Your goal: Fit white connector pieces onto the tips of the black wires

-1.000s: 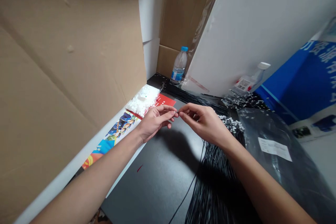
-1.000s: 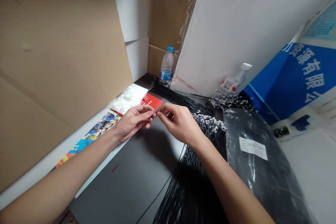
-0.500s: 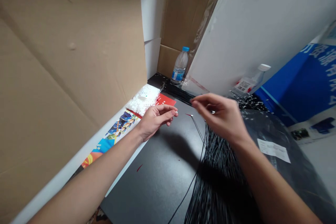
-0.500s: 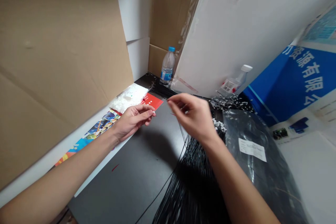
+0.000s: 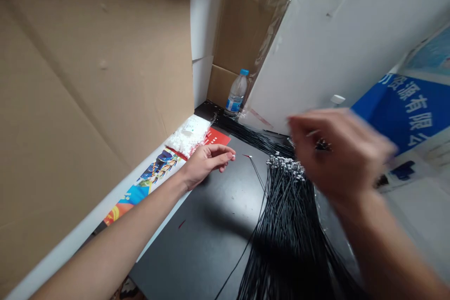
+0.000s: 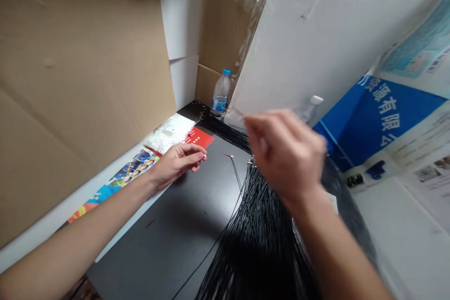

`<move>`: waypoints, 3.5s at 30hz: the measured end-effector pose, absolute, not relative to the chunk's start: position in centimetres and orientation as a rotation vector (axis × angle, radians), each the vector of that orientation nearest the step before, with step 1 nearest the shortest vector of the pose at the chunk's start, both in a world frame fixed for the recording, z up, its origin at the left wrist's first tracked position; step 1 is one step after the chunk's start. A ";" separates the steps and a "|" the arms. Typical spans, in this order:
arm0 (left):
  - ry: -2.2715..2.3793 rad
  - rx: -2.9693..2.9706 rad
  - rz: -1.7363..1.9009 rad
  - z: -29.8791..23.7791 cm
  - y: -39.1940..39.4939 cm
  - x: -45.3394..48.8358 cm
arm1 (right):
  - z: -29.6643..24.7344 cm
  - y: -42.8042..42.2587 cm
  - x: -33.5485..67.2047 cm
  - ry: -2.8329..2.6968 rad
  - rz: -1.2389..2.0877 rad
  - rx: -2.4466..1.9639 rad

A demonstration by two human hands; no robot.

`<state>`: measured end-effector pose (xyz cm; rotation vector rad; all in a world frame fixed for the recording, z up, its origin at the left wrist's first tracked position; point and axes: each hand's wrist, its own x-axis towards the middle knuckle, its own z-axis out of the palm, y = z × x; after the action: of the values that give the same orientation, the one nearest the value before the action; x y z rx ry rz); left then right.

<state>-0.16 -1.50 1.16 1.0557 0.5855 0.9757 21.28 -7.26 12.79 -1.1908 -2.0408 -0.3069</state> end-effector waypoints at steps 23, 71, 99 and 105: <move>0.593 1.214 0.902 0.9 -1.5 -0.1 | 3.5 -5.4 18.3 -1.475 1.321 -1.250; 0.467 0.945 0.803 1.4 -2.2 0.1 | 4.5 -6.7 19.9 -2.277 -0.825 -0.751; 0.517 1.085 0.902 1.0 -2.1 0.5 | 5.1 -7.0 19.9 -2.335 -1.035 -0.775; 0.513 1.015 0.915 1.1 -2.3 0.7 | 4.8 -6.9 19.8 -2.302 -1.016 -0.792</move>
<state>0.67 -2.32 1.06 1.0153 0.5130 0.9155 19.81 -6.87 4.81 -0.7921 -2.3015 -1.0163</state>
